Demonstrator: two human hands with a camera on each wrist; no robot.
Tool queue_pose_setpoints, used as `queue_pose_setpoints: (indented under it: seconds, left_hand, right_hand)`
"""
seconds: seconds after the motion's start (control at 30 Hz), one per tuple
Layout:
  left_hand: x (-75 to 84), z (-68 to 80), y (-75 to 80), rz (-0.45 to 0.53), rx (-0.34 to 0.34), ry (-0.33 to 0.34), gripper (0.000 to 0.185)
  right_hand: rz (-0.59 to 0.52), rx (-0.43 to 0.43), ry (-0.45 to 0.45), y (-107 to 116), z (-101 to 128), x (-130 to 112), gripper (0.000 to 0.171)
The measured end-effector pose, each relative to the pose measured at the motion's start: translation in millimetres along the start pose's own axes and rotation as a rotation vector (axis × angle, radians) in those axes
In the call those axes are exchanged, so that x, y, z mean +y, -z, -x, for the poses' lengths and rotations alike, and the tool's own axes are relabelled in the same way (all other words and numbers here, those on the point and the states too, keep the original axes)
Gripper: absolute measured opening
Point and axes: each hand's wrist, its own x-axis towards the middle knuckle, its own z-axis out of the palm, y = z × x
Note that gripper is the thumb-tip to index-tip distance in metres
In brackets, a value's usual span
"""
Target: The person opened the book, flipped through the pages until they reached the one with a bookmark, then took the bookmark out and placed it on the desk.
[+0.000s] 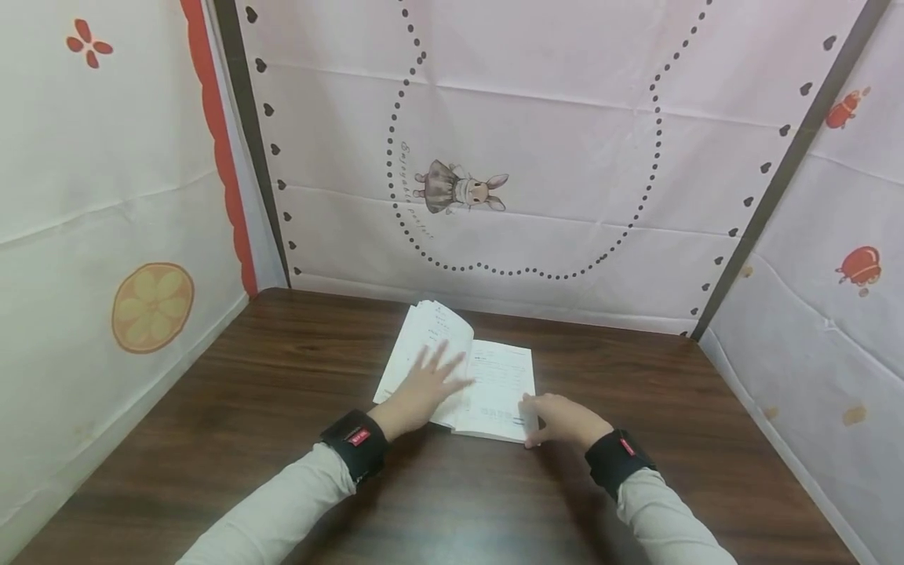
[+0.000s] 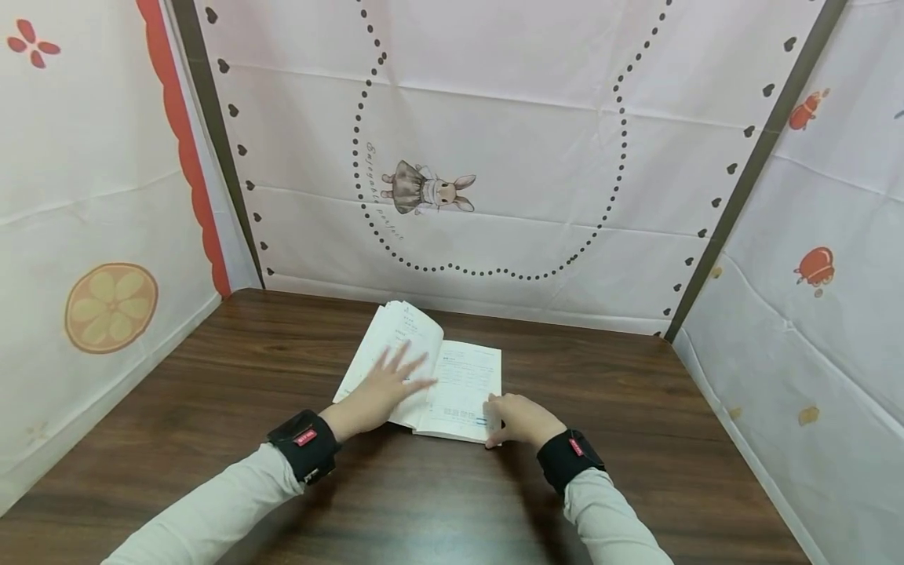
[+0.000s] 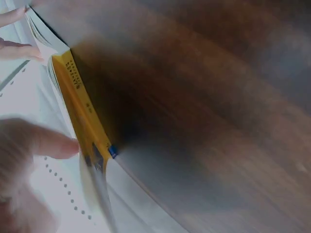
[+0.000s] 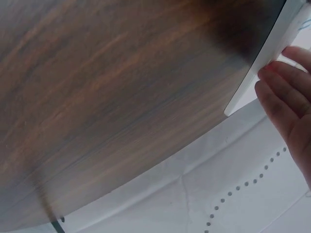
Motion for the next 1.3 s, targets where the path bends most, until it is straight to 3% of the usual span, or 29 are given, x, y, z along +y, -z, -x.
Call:
queue_pose_setpoints:
  seconds: [0.07,0.17,0.3,0.47,0.63,0.77,1.03,1.3]
  left_hand:
    - [2.4,1.7,-0.5,0.022,-0.073,-0.060,0.044]
    - [6.4,3.8,-0.2,0.062,-0.157,-0.018,0.037]
    - [7.6,3.9,-1.0,0.073,-0.156,0.035,0.040]
    - [6.1,2.8,-2.6,0.061,-0.123,0.013,0.036]
    - [6.1,-0.5,-3.0,0.117,-0.140,0.001,0.024]
    - [5.7,-2.1,-0.7,0.190,-0.173,0.029,0.021]
    - [8.8,-6.3,-0.2,0.209,-0.212,0.057,0.039]
    - [23.7,-15.2,-10.0,0.253,-0.120,0.155,0.057]
  right_hand:
    - [-0.020,-0.006,-0.007,1,0,1,0.058]
    - [-0.023,-0.018,0.002,4,0,2,0.053]
    - [0.063,0.023,0.070,5,-1,2,0.034]
    - [0.244,0.145,0.194,4,-4,4,0.008]
    - [0.433,0.214,0.242,3,-7,3,0.009]
    - [0.512,0.292,0.263,6,-8,1,0.015]
    - [0.467,0.537,0.369,12,-5,-3,0.021]
    - [0.486,0.766,0.527,19,-5,-13,0.029]
